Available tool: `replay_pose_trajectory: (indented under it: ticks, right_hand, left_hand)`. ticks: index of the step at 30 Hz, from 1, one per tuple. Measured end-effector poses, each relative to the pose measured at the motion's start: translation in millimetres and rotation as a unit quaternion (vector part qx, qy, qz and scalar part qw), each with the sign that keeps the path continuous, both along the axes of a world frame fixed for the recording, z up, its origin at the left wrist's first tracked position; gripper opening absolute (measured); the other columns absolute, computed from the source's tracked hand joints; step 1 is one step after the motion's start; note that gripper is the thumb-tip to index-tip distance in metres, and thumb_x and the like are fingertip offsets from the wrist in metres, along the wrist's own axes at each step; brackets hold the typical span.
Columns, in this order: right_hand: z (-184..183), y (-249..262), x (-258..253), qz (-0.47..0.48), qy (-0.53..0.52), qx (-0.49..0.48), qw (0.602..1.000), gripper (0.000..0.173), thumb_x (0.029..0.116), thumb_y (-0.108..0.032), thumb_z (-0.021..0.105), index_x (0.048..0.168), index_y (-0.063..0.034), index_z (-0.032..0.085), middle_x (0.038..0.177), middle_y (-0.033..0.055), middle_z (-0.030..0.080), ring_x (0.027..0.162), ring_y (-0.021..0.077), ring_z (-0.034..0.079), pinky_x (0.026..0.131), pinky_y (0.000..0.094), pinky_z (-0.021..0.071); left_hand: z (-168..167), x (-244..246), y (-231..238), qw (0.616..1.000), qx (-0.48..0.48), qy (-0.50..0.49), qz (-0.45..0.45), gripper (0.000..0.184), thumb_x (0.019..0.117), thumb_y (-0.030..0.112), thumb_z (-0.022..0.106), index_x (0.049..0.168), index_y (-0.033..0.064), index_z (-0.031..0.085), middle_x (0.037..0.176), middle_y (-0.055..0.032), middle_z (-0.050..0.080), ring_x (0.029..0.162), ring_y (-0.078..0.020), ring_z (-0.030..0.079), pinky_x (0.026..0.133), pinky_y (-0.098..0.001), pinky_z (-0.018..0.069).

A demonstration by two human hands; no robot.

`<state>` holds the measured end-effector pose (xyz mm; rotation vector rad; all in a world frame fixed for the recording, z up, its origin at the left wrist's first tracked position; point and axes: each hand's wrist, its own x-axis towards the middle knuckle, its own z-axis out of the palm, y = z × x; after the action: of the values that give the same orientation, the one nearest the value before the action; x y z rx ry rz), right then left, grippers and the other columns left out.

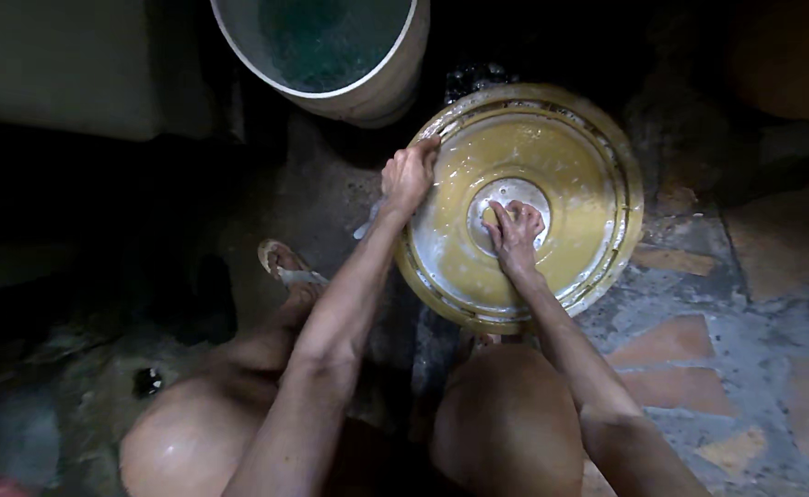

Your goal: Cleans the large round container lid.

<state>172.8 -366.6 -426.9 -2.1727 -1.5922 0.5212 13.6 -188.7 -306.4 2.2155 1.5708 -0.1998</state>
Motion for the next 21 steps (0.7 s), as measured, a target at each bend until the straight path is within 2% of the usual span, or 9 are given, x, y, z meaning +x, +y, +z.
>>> replay_pose_trajectory:
  ticks: [1, 4, 6, 9, 11, 14, 17, 19, 21]
  right_hand:
    - [-0.3, -0.3, -0.2, -0.004, -0.003, -0.003, 1.000, 0.039, 0.1021, -0.035, 0.062, 0.136, -0.0161, 0.066, 0.129, 0.0238, 0.059, 0.126, 0.0494, 0.049, 0.104, 0.0676, 0.0329]
    - [-3.2, 0.7, -3.1, -0.005, -0.013, 0.004, 1.000, 0.040, 0.1021, -0.036, 0.062, 0.136, -0.0158, 0.066, 0.127, 0.0240, 0.060, 0.123, 0.0495, 0.050, 0.103, 0.0672, 0.0336]
    - [-2.6, -2.6, -4.2, -0.002, -0.017, 0.008, 1.000, 0.040, 0.1025, -0.036, 0.061, 0.137, -0.0157, 0.065, 0.128, 0.0238, 0.059, 0.123, 0.0488, 0.050, 0.103, 0.0664, 0.0337]
    - [-3.1, -1.1, -3.0, -0.002, -0.020, 0.021, 1.000, 0.040, 0.1022, -0.037, 0.061, 0.136, -0.0155, 0.066, 0.125, 0.0237, 0.060, 0.122, 0.0484, 0.051, 0.102, 0.0659, 0.0344]
    - [-2.1, -2.0, -4.3, -0.002, -0.018, 0.019, 1.000, 0.039, 0.1020, -0.036, 0.061, 0.135, -0.0154, 0.067, 0.124, 0.0237, 0.061, 0.121, 0.0485, 0.052, 0.102, 0.0658, 0.0349]
    - [-1.7, -0.7, -4.3, -0.005, -0.016, 0.011, 1.000, 0.038, 0.1017, -0.035, 0.062, 0.135, -0.0161, 0.067, 0.126, 0.0233, 0.061, 0.122, 0.0486, 0.052, 0.103, 0.0665, 0.0354]
    - [-3.4, 1.0, -4.6, -0.009, -0.019, 0.019, 1.000, 0.038, 0.1009, -0.035, 0.063, 0.133, -0.0164, 0.068, 0.123, 0.0231, 0.062, 0.120, 0.0480, 0.053, 0.102, 0.0657, 0.0357]
    - [-0.8, -0.1, -6.7, -0.013, -0.012, 0.007, 1.000, 0.039, 0.1015, -0.035, 0.063, 0.135, -0.0159, 0.066, 0.126, 0.0245, 0.061, 0.122, 0.0501, 0.052, 0.103, 0.0674, 0.0359]
    - [-0.9, 2.7, -8.9, -0.029, -0.017, 0.000, 0.999, 0.040, 0.1029, -0.035, 0.060, 0.138, -0.0162, 0.063, 0.129, 0.0246, 0.059, 0.125, 0.0500, 0.050, 0.103, 0.0673, 0.0351]
  left_hand:
    - [-20.4, 2.4, 5.2, 0.998, 0.026, -0.054, 0.010, 0.035, 0.1102, 0.029, 0.044, 0.135, 0.0218, 0.068, 0.112, -0.0161, 0.075, 0.101, -0.0390, 0.072, 0.085, -0.0587, 0.0540]
    - [-14.6, 26.3, 24.3, 0.998, -0.044, -0.039, 0.001, 0.037, 0.1085, 0.025, 0.047, 0.140, 0.0305, 0.064, 0.116, -0.0155, 0.074, 0.105, -0.0406, 0.070, 0.087, -0.0604, 0.0524]
    - [-18.9, 52.6, 32.3, 0.997, -0.067, 0.005, -0.040, 0.039, 0.1083, 0.020, 0.044, 0.142, 0.0311, 0.061, 0.120, -0.0161, 0.072, 0.109, -0.0414, 0.069, 0.088, -0.0609, 0.0524]
    - [-29.9, 83.3, 45.3, 0.994, -0.046, 0.003, -0.103, 0.039, 0.1093, 0.019, 0.042, 0.142, 0.0276, 0.061, 0.122, -0.0185, 0.071, 0.111, -0.0424, 0.068, 0.089, -0.0601, 0.0522]
    - [-21.3, 75.6, 45.6, 0.992, -0.051, 0.028, -0.109, 0.037, 0.1096, 0.022, 0.043, 0.141, 0.0259, 0.062, 0.122, -0.0199, 0.070, 0.112, -0.0438, 0.067, 0.089, -0.0615, 0.0518]
    - [-1.2, 38.8, 47.8, 0.988, -0.072, 0.105, -0.092, 0.033, 0.1098, 0.025, 0.044, 0.133, 0.0166, 0.065, 0.121, -0.0228, 0.069, 0.112, -0.0472, 0.066, 0.088, -0.0646, 0.0512]
    - [9.9, 20.7, 40.4, 0.983, -0.064, 0.152, -0.085, 0.032, 0.1094, 0.023, 0.045, 0.132, 0.0177, 0.066, 0.114, -0.0229, 0.071, 0.107, -0.0471, 0.068, 0.084, -0.0633, 0.0517]
    - [5.7, 30.2, 37.7, 0.983, -0.051, 0.156, -0.082, 0.030, 0.1072, 0.020, 0.048, 0.129, 0.0164, 0.067, 0.115, -0.0224, 0.071, 0.107, -0.0459, 0.068, 0.083, -0.0627, 0.0525]
    - [-4.8, 39.2, 37.9, 0.988, -0.050, 0.129, -0.062, 0.032, 0.1063, 0.017, 0.048, 0.134, 0.0185, 0.064, 0.118, -0.0217, 0.071, 0.108, -0.0451, 0.068, 0.084, -0.0621, 0.0527]
